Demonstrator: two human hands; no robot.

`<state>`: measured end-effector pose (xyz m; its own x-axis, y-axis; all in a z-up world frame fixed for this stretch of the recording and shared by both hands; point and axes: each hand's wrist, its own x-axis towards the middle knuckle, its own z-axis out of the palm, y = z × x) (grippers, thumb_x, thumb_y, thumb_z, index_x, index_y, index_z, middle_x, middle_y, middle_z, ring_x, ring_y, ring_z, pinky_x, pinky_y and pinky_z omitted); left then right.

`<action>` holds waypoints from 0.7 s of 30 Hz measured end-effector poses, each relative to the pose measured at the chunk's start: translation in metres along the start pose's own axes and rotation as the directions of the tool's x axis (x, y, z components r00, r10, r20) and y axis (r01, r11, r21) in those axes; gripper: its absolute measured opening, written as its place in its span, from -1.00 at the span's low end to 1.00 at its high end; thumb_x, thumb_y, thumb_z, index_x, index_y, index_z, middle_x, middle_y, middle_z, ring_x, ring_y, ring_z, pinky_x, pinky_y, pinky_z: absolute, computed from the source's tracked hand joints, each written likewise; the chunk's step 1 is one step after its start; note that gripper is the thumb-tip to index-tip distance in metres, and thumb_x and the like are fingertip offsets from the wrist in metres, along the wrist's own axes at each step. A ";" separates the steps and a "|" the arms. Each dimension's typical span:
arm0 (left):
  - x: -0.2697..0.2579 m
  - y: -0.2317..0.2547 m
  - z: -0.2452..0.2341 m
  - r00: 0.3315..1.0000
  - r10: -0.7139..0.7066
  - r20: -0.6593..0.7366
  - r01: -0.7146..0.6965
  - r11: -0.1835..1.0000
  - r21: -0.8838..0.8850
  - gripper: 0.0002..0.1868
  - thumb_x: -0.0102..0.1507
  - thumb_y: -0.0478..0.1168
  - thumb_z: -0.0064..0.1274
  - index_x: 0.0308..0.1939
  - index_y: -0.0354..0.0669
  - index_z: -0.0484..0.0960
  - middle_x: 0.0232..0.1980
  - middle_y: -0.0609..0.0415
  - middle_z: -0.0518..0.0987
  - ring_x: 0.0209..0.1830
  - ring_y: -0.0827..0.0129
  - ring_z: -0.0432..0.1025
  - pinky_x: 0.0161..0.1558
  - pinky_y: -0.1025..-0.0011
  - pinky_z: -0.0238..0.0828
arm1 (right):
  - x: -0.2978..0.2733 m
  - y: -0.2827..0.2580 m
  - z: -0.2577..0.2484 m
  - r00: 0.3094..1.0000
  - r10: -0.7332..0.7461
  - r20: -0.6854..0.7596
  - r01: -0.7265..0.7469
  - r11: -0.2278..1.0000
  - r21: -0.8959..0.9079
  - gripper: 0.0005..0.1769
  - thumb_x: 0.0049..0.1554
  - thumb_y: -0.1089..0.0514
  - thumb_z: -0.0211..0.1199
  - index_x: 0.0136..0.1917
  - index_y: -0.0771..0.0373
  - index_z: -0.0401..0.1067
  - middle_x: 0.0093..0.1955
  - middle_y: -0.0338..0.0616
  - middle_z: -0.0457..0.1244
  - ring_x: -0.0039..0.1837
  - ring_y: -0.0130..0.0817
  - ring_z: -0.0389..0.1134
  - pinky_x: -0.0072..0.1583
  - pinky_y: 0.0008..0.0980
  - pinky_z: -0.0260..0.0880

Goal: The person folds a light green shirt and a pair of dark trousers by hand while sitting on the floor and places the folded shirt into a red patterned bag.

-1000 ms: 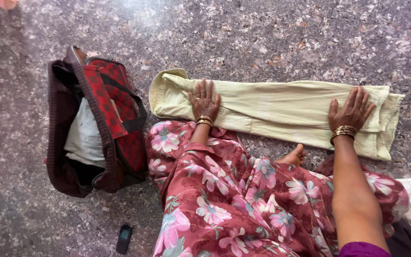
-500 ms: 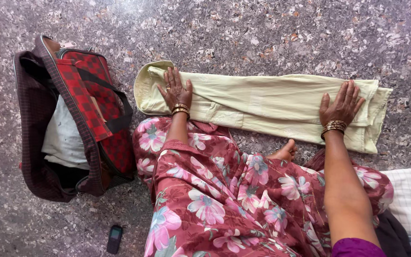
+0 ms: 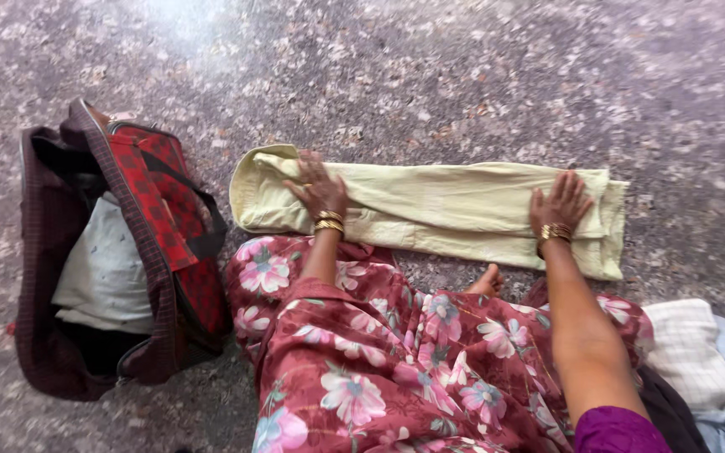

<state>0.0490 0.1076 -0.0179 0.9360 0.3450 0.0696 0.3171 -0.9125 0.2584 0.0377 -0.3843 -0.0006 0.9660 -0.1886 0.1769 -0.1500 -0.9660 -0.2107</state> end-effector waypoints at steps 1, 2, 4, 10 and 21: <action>-0.017 0.017 0.011 0.968 0.155 -0.196 -0.203 0.946 -0.253 -0.17 0.42 0.16 -0.42 0.69 -0.07 -0.20 0.76 0.05 -0.32 0.76 0.14 -0.37 0.61 -0.22 -0.45 | -0.005 -0.007 0.004 1.000 0.013 -0.009 -0.013 1.000 -0.020 -0.19 0.34 -0.23 -0.05 0.67 0.27 0.02 0.73 0.09 -0.15 0.71 0.10 -0.23 0.58 0.28 -0.40; -0.029 0.037 0.023 0.984 0.179 0.024 -0.176 0.979 -0.106 -0.20 0.41 0.18 -0.37 0.68 0.05 -0.14 0.76 0.10 -0.32 0.76 0.21 -0.39 0.57 -0.26 -0.55 | -0.007 -0.020 0.014 1.000 0.007 -0.025 -0.008 0.999 -0.034 -0.20 0.33 -0.24 -0.05 0.67 0.22 0.02 0.72 0.07 -0.15 0.71 0.07 -0.23 0.57 0.29 -0.39; -0.070 0.078 0.045 0.946 0.179 0.270 -0.197 0.979 0.042 -0.23 0.40 0.19 -0.32 0.66 0.16 -0.07 0.76 0.14 -0.31 0.76 0.29 -0.41 0.53 -0.29 -0.66 | -0.027 -0.063 0.048 0.995 -0.092 -0.030 0.093 0.996 0.011 -0.23 0.32 -0.26 -0.06 0.66 0.13 0.02 0.72 0.03 -0.16 0.70 0.02 -0.24 0.56 0.30 -0.38; -0.095 0.100 0.050 0.923 0.340 0.178 -0.339 0.940 -0.037 -0.36 0.45 0.11 -0.42 0.63 0.30 -0.03 0.72 0.24 -0.26 0.72 0.27 -0.39 0.44 -0.42 -0.72 | -0.083 -0.210 0.093 0.941 -0.234 0.243 0.201 0.968 0.152 -0.27 0.33 -0.33 -0.18 0.68 -0.12 -0.04 0.75 -0.25 -0.26 0.73 -0.21 -0.28 0.61 0.20 -0.42; -0.095 0.103 -0.001 0.903 0.324 0.282 -0.348 0.937 0.037 -0.37 0.43 0.13 -0.51 0.62 0.33 -0.01 0.71 0.34 -0.29 0.70 0.31 -0.36 0.43 -0.42 -0.72 | -0.036 -0.103 0.036 0.982 0.028 0.186 -0.006 0.993 -0.120 -0.12 0.31 -0.41 -0.26 0.70 0.08 -0.24 0.76 -0.23 -0.39 0.74 -0.20 -0.37 0.62 0.04 -0.48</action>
<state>-0.0073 -0.0194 0.0030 0.9911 -0.0460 -0.1250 -0.0226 -0.9829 0.1825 0.0258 -0.2718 -0.0202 0.9836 -0.1798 -0.0111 -0.1800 -0.9791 -0.0946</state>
